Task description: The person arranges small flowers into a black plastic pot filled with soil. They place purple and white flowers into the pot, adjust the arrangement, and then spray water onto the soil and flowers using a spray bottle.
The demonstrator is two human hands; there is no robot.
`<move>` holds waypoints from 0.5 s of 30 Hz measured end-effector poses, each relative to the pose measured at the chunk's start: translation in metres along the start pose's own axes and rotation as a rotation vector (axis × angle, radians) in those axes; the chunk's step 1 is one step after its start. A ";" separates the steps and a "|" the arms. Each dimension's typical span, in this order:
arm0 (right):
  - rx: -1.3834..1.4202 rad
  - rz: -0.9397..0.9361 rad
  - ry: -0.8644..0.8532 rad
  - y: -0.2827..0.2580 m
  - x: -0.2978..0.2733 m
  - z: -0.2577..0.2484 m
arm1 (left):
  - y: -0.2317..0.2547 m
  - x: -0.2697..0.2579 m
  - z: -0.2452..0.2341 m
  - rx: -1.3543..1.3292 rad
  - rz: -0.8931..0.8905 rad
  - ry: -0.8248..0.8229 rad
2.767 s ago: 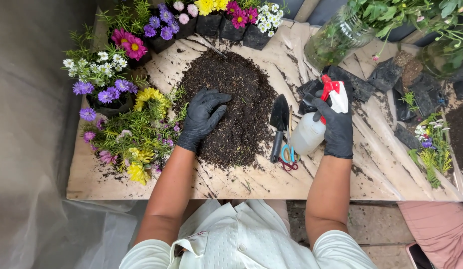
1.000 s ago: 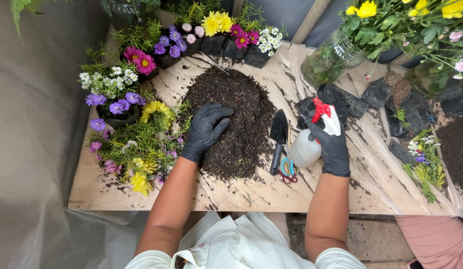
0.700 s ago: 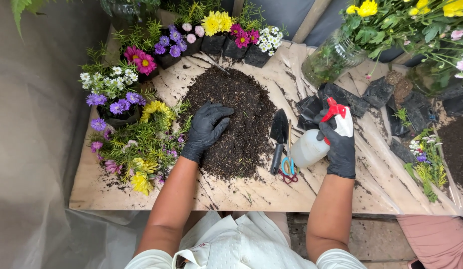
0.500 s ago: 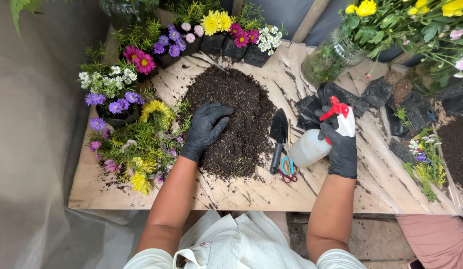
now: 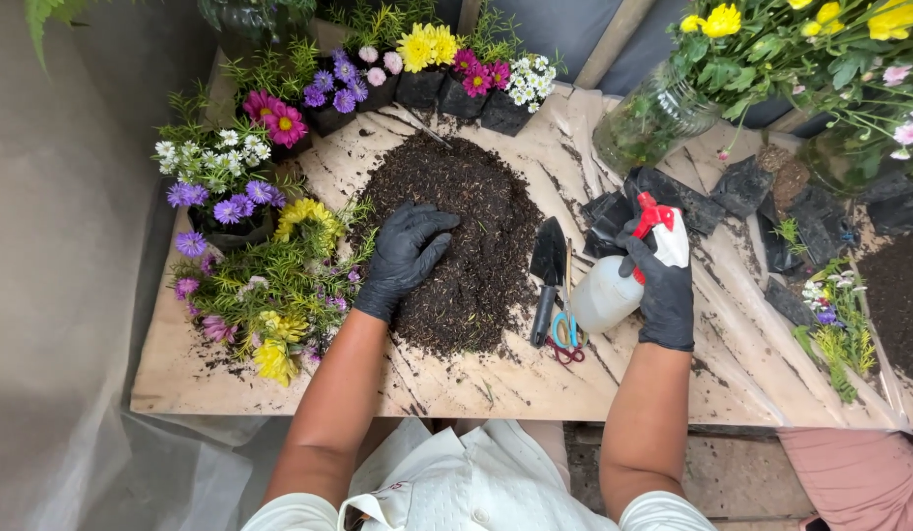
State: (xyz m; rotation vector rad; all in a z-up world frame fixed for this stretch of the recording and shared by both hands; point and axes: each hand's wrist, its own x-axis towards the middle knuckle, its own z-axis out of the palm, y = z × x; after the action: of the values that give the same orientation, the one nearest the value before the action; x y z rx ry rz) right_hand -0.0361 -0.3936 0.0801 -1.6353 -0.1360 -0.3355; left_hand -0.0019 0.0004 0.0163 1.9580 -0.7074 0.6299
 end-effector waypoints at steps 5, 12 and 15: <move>-0.047 -0.025 -0.026 -0.034 -0.015 0.024 | -0.002 -0.001 0.001 0.017 -0.005 0.002; -0.116 -0.030 -0.021 -0.029 -0.020 0.023 | -0.007 -0.003 0.005 0.020 -0.022 0.000; -0.158 -0.038 -0.036 -0.048 -0.016 0.033 | -0.010 -0.005 0.010 0.022 -0.024 0.002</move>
State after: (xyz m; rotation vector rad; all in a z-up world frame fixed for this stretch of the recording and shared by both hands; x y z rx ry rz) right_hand -0.0609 -0.3546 0.1193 -1.7972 -0.1716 -0.3532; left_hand 0.0031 -0.0027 0.0025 1.9831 -0.6773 0.6279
